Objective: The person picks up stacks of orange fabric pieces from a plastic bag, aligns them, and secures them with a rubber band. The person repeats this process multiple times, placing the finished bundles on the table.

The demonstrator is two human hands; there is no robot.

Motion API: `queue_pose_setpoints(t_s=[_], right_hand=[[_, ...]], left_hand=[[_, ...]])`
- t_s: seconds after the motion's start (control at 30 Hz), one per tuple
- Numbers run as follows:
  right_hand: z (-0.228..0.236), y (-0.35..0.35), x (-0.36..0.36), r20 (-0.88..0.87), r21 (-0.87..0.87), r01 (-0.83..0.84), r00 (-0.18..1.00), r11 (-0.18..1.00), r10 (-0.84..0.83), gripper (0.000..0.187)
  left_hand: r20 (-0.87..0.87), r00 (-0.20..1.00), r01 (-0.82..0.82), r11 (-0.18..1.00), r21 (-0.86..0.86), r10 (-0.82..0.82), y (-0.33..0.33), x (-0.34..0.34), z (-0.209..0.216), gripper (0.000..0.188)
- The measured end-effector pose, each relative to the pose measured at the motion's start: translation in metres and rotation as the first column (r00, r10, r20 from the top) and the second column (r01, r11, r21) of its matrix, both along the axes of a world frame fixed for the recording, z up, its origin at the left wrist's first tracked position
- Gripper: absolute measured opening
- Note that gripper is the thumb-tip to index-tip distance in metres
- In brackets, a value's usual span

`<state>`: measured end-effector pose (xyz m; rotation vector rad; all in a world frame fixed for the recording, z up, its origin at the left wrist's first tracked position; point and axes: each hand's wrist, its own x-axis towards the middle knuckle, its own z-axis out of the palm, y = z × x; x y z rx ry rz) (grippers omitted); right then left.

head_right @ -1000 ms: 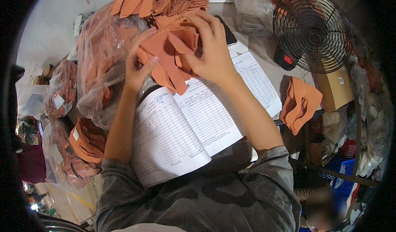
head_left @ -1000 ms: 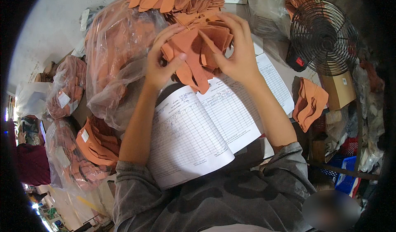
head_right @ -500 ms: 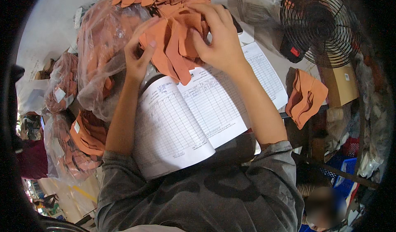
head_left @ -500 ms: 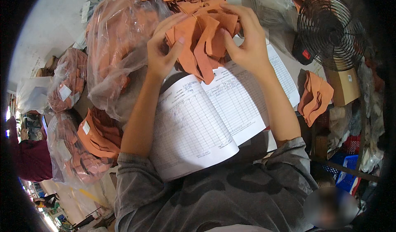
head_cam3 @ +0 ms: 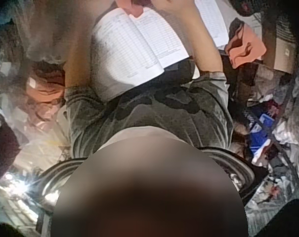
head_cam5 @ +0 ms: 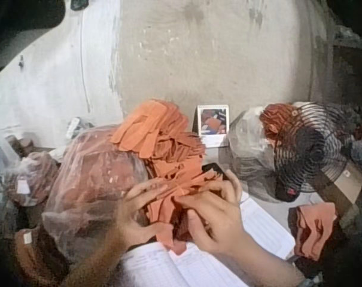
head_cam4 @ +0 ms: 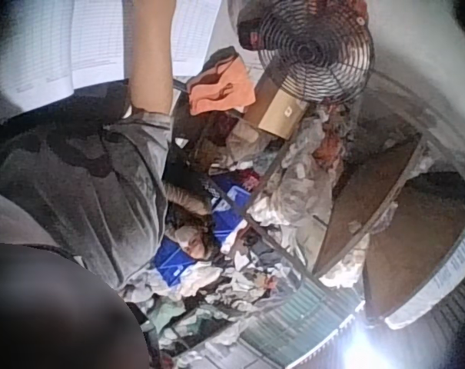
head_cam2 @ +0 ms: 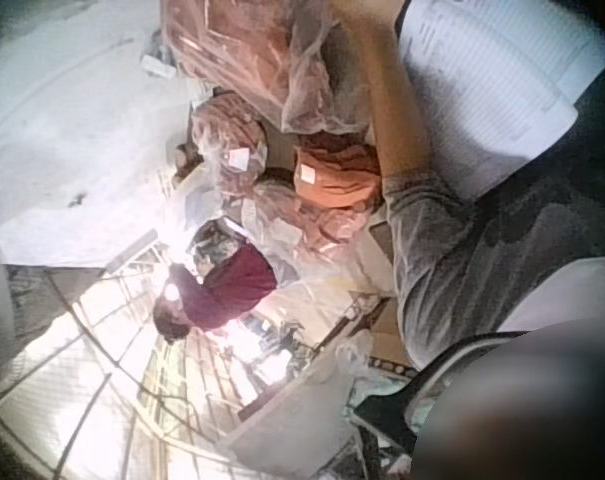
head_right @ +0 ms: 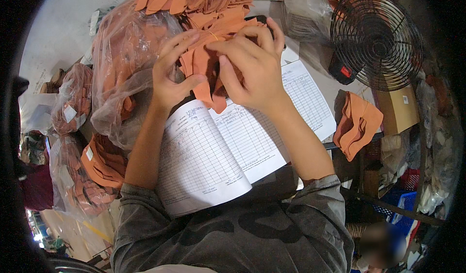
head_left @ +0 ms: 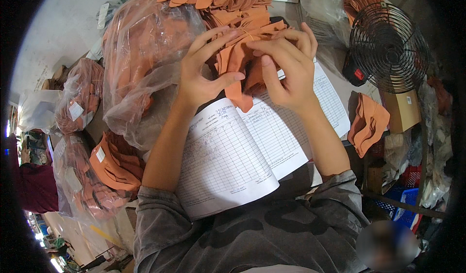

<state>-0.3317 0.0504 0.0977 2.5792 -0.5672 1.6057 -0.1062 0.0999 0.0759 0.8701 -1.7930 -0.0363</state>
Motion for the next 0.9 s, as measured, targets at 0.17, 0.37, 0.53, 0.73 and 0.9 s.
queue_pose_setpoints(t_s=[0.17, 0.37, 0.53, 0.73, 0.9], right_hand=[[-0.001, -0.001, 0.004, -0.027, 0.064, 0.063, 0.998, 0.996, -0.062, 0.019], [-0.005, 0.002, 0.004, -0.046, 0.131, 0.031, 0.999, 0.991, -0.025, 0.033], [-0.005, -0.002, 0.009, 0.012, 0.179, -0.073, 0.997, 0.981, 0.072, 0.024], [-0.007, 0.005, 0.011, 0.063, 0.225, -0.108, 0.993, 0.968, 0.096, 0.011], [-0.02, -0.004, 0.015, 0.065, 0.208, -0.133, 0.99, 0.969, 0.122, 0.022]], left_hand=[[-0.096, 0.993, 0.075, 0.996, 0.056, -0.07, 0.001, 0.003, -0.002, 0.046], [-0.005, 0.999, 0.048, 0.999, -0.013, -0.048, -0.003, -0.002, -0.002, 0.054], [0.018, 1.0, 0.008, 0.999, -0.041, -0.007, -0.001, -0.007, 0.0, 0.07], [-0.003, 1.0, 0.006, 0.999, -0.036, -0.006, -0.003, -0.008, -0.002, 0.075], [0.11, 0.988, -0.096, 0.991, -0.092, 0.106, -0.001, -0.001, -0.009, 0.07]])
